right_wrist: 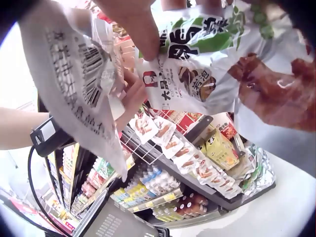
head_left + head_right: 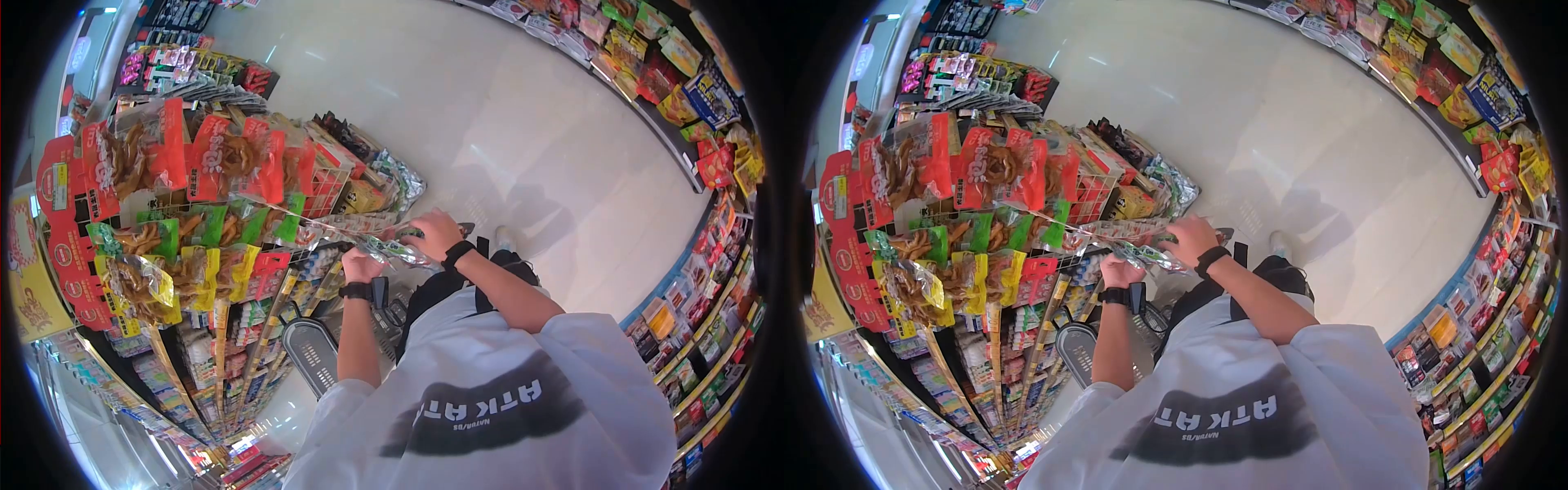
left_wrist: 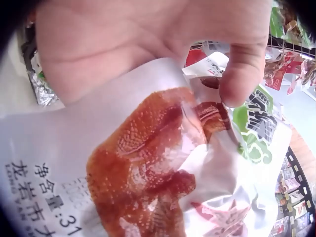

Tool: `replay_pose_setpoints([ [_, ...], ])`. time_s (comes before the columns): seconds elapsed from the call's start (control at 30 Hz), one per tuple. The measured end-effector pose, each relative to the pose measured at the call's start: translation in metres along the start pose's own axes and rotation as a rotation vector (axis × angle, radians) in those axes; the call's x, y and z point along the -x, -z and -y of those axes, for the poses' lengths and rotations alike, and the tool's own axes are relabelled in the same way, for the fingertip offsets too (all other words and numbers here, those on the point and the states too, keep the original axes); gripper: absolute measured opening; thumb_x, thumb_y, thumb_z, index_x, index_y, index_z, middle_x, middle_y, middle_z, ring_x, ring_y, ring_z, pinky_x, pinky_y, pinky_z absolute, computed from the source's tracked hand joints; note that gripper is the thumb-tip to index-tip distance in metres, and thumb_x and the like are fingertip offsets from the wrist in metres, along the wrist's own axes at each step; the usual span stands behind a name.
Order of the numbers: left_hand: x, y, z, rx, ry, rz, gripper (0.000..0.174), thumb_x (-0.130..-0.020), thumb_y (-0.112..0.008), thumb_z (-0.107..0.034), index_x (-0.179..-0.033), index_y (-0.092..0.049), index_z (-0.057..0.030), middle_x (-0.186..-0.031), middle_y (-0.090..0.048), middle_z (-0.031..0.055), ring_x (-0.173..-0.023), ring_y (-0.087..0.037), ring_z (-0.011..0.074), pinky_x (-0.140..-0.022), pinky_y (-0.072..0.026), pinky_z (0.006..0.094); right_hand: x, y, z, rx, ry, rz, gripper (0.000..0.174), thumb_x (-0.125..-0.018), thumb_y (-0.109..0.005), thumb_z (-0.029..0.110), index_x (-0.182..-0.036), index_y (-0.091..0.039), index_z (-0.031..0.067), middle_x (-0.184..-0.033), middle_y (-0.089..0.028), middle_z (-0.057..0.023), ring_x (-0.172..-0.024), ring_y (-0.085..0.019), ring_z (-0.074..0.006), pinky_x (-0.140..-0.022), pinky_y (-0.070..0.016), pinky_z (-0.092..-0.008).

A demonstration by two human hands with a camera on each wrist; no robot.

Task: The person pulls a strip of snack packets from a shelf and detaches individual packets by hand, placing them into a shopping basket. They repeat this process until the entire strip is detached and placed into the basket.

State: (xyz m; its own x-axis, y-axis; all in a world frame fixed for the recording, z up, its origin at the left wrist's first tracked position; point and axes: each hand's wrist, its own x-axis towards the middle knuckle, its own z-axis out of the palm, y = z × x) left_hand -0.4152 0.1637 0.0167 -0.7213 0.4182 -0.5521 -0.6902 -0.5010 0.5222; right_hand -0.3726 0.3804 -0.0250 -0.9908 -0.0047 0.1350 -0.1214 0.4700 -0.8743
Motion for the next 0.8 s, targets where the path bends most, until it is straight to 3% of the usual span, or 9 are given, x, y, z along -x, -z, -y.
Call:
replay_pose_setpoints([
  [0.33,0.002,-0.006,-0.001,-0.011,-0.015,-0.004,0.05,-0.056,-0.056,-0.012,-0.102,-0.059,0.0073,-0.118,-0.055,0.0228,-0.116,-0.048,0.0354,-0.101,-0.0353,0.0459,-0.007,0.0,0.01,0.076,-0.01,0.011,0.026,-0.074,-0.066,0.033,-0.084,-0.064,0.0088,-0.079,-0.06,-0.0076,-0.087,-0.054,-0.0284,-0.072,-0.0428,-0.0417],
  [0.43,-0.003,0.006,-0.001,-0.074,-0.048,0.095,0.073,-0.056,-0.054,-0.017,-0.122,-0.045,0.0133,-0.129,-0.046,0.0243,-0.125,-0.039,0.036,-0.106,-0.029,0.047,-0.006,-0.003,0.008,0.06,-0.036,-0.019,0.025,-0.074,-0.066,0.032,-0.083,-0.063,0.008,-0.079,-0.061,-0.0093,-0.085,-0.055,-0.0294,-0.071,-0.0435,-0.0423],
  [0.53,-0.002,0.002,0.0,-0.119,-0.049,0.011,0.074,-0.056,-0.054,-0.018,-0.122,-0.044,0.0132,-0.128,-0.047,0.0242,-0.125,-0.039,0.0359,-0.105,-0.0296,0.0476,-0.006,-0.003,0.01,0.01,-0.06,-0.063,0.024,-0.074,-0.066,0.03,-0.081,-0.063,0.0073,-0.077,-0.061,-0.0113,-0.08,-0.056,-0.0312,-0.068,-0.0443,-0.0436],
  [0.73,-0.004,0.011,-0.002,-0.124,-0.048,0.063,0.074,-0.056,-0.054,-0.018,-0.121,-0.045,0.0147,-0.127,-0.048,0.0254,-0.121,-0.043,0.0376,-0.104,-0.0319,0.0465,-0.006,-0.005,0.012,-0.01,-0.068,-0.076,0.024,-0.074,-0.066,0.03,-0.075,-0.062,0.0065,-0.071,-0.056,-0.0124,-0.076,-0.056,-0.0321,-0.065,-0.0449,-0.0426],
  [0.8,-0.002,0.007,-0.003,-0.114,-0.034,0.038,0.054,-0.057,-0.055,-0.016,-0.103,-0.057,0.0115,-0.122,-0.052,0.0244,-0.118,-0.046,0.0373,-0.102,-0.0356,0.0451,-0.008,-0.006,0.012,-0.003,-0.059,-0.076,0.024,-0.074,-0.067,0.03,-0.074,-0.062,0.0063,-0.071,-0.055,-0.0119,-0.075,-0.055,-0.0318,-0.064,-0.045,-0.0421],
])
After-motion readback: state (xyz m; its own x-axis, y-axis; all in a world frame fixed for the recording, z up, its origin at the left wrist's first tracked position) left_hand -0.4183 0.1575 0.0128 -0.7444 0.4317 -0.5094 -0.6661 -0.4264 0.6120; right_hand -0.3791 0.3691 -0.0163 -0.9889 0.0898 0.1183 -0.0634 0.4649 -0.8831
